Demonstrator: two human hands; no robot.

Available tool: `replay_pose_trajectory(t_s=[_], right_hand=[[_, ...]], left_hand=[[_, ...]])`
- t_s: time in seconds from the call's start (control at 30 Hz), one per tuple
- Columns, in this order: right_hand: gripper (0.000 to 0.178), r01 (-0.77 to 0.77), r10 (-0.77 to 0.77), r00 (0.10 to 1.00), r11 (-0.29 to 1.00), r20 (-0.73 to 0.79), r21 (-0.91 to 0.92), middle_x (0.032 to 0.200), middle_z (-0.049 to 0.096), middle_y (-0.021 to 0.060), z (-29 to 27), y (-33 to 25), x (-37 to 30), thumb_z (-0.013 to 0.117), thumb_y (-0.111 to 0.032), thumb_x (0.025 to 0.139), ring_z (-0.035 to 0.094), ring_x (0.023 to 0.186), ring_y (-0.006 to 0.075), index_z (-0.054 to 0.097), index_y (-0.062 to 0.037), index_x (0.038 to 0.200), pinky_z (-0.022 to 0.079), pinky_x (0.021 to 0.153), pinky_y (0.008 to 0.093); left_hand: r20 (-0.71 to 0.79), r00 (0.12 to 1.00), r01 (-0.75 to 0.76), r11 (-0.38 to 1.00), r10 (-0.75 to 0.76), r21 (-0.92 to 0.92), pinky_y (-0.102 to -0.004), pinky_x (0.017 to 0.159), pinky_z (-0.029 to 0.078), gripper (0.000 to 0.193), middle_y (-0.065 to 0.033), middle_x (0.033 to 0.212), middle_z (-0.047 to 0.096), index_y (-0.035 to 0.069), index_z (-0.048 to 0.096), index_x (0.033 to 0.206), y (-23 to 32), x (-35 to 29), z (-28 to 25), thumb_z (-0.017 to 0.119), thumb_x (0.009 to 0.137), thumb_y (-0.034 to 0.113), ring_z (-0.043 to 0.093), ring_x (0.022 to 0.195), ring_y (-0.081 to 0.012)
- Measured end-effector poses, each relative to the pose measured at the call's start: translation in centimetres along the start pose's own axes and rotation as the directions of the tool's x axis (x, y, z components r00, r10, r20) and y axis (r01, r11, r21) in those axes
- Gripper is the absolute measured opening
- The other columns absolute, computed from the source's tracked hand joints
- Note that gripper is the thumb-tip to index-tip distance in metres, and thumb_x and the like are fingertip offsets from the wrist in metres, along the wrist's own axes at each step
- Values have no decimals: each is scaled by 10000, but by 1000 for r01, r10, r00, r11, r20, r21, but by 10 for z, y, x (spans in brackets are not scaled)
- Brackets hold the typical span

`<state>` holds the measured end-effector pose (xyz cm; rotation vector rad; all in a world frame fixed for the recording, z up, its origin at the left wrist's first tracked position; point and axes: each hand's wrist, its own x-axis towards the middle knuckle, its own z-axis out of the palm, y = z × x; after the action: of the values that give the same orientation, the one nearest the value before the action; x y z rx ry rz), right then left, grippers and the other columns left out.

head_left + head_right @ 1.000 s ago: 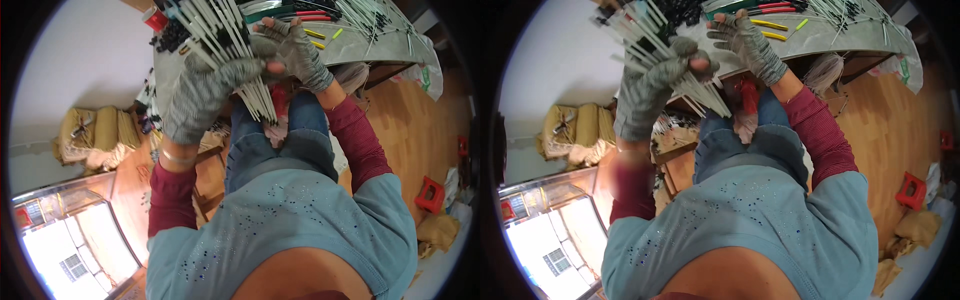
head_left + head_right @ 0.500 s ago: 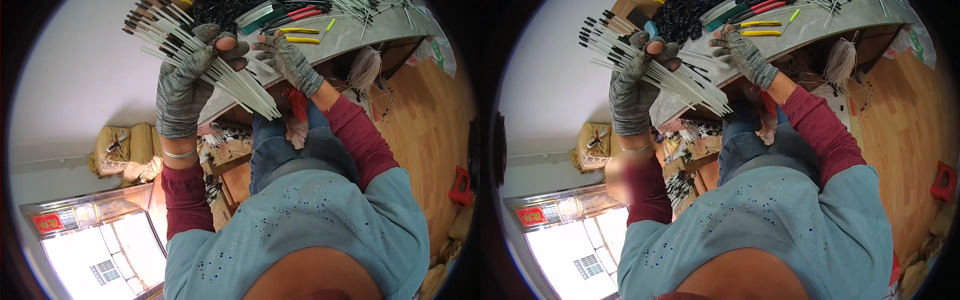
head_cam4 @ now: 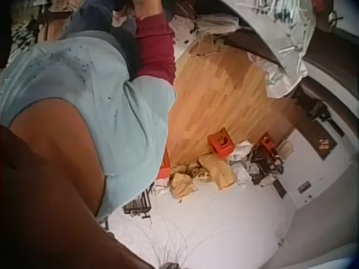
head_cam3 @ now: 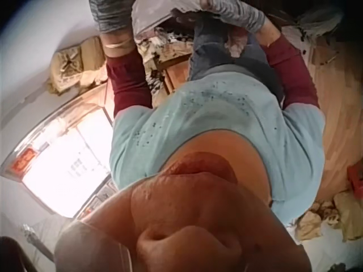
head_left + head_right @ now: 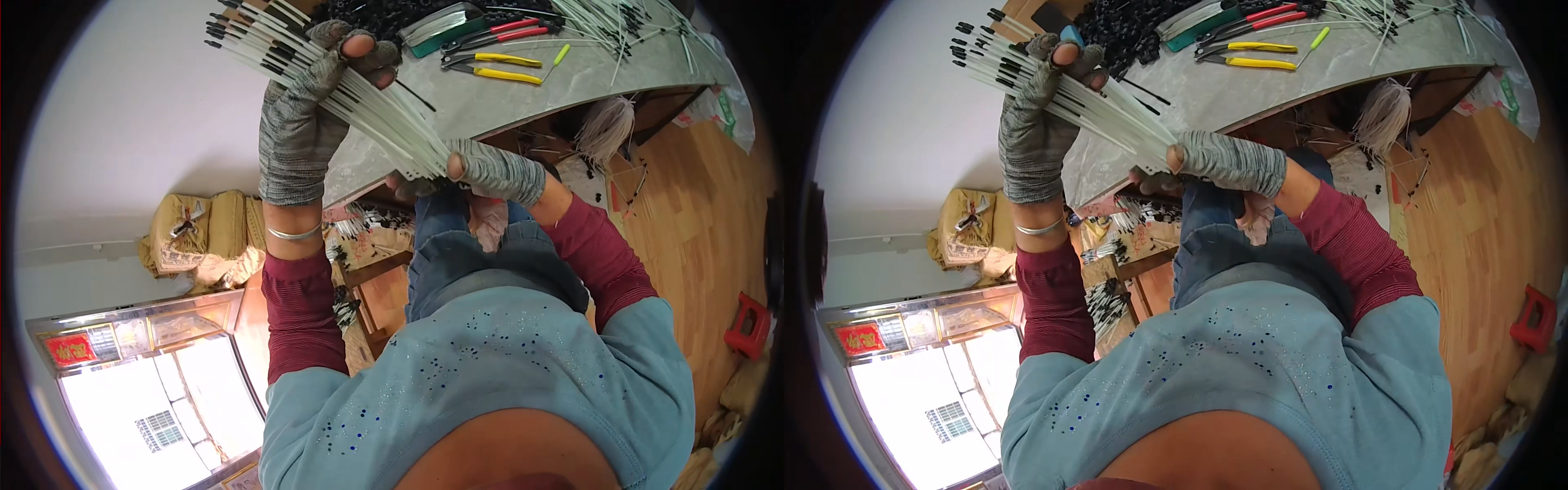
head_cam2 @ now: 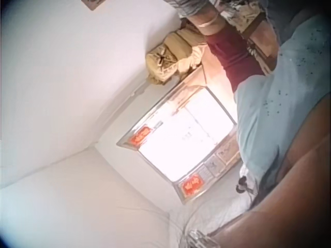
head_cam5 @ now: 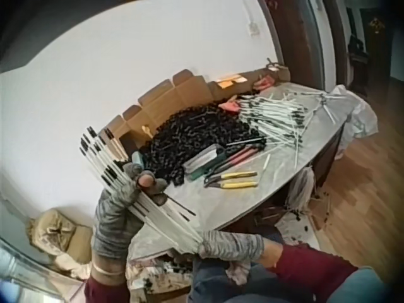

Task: Organizing and trimming bundles of wire-like components at a workbench using pliers.

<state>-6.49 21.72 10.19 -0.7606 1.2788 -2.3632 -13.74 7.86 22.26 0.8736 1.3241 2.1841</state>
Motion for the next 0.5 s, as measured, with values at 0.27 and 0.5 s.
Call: replay_pose_trajectory(t_s=[0.27,0.5], right_hand=[[707,-112,100,993,972,-66,-207,939,513,48,-34,11,4,306,-618,714,460,843,112,453,-18,1056,368,761,226],[762,-249,226,968,915,-108,-316,1059,463,78,-14,-16,0,219,-637,709,426,956,151,418,-15,1102,315,839,250]], left_hand=[[45,999,-6,954,-8,299,-294,681,433,225,-65,817,571,38,517,920,-23,-36,-15,540,732,160,551,768,-197],[-71,985,-41,609,159,792,-261,636,438,181,-38,753,582,56,574,836,-48,-81,-2,552,702,175,556,669,-169]])
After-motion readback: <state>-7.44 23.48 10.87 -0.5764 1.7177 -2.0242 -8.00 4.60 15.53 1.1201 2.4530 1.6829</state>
